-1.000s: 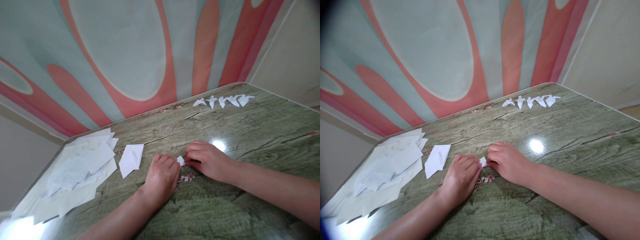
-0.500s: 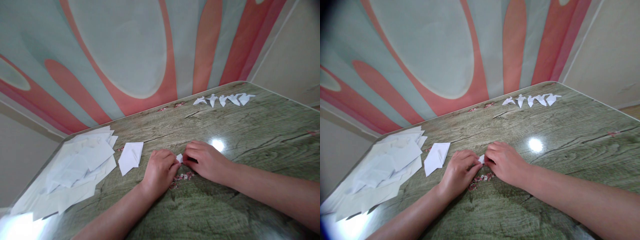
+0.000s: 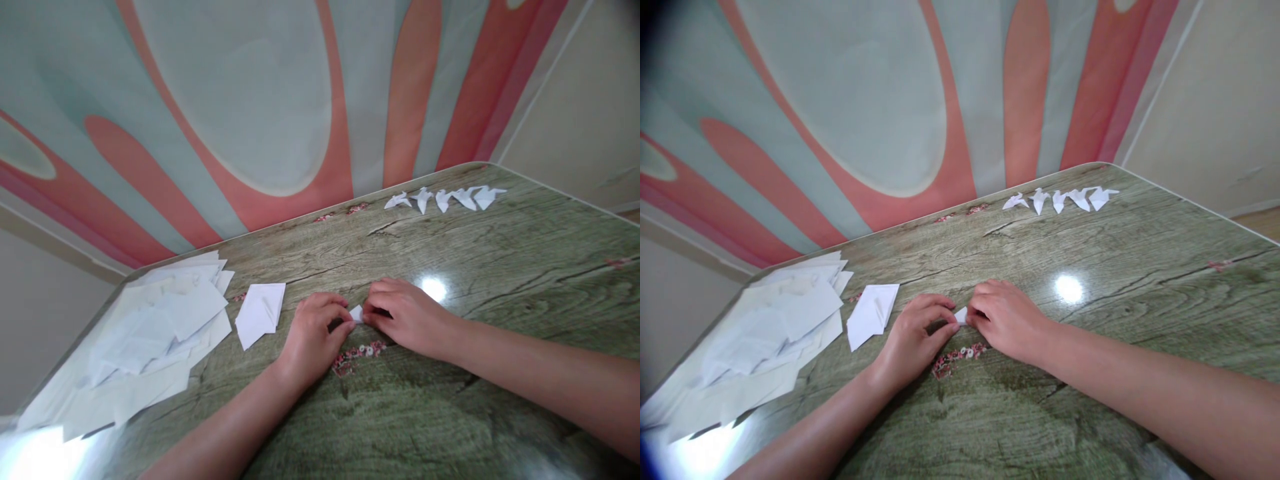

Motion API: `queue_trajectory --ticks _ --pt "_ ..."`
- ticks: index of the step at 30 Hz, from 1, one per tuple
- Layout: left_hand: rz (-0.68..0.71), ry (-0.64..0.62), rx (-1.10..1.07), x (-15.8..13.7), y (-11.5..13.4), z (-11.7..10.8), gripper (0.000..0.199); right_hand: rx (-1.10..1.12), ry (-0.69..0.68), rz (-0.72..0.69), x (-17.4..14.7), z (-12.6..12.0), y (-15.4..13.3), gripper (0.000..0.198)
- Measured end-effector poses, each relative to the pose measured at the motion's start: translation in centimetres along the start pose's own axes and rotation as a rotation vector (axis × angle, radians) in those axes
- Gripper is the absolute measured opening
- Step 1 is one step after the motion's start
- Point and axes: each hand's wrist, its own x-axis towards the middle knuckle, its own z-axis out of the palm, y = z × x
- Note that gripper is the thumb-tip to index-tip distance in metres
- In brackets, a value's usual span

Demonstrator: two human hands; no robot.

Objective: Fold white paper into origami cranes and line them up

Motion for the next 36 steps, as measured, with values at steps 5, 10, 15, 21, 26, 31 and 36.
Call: queue_trajectory --ticks 5,10,15,21,26,31,36 --pt "-0.011 0.005 0.002 0.0 0.0 0.1 0.007 0.001 -0.002 0.037 0.0 0.0 -0.1 0.011" --pt "0.000 0.023 0.028 0.1 0.2 0.3 0.009 -0.021 0.011 0.044 0.1 0.1 -0.3 0.011" --pt "0.010 0.036 0.054 0.0 0.3 0.5 0.009 -0.045 -0.003 0.048 0.2 0.0 -0.4 0.010" --pt "0.002 0.028 0.091 0.1 0.4 0.5 0.008 -0.104 -0.035 0.050 0.3 -0.1 -0.6 0.012" --pt "0.002 0.031 0.119 0.2 0.6 0.7 0.005 -0.141 -0.034 0.052 0.5 0.2 -0.8 0.011" --pt "0.109 -0.011 0.056 0.3 0.4 0.8 0.007 -0.091 0.015 0.025 0.1 -0.2 0.1 0.013" --pt "0.157 0.024 0.019 0.3 0.0 0.9 0.008 -0.277 -0.020 -0.217 -1.5 -1.7 -0.6 0.018"
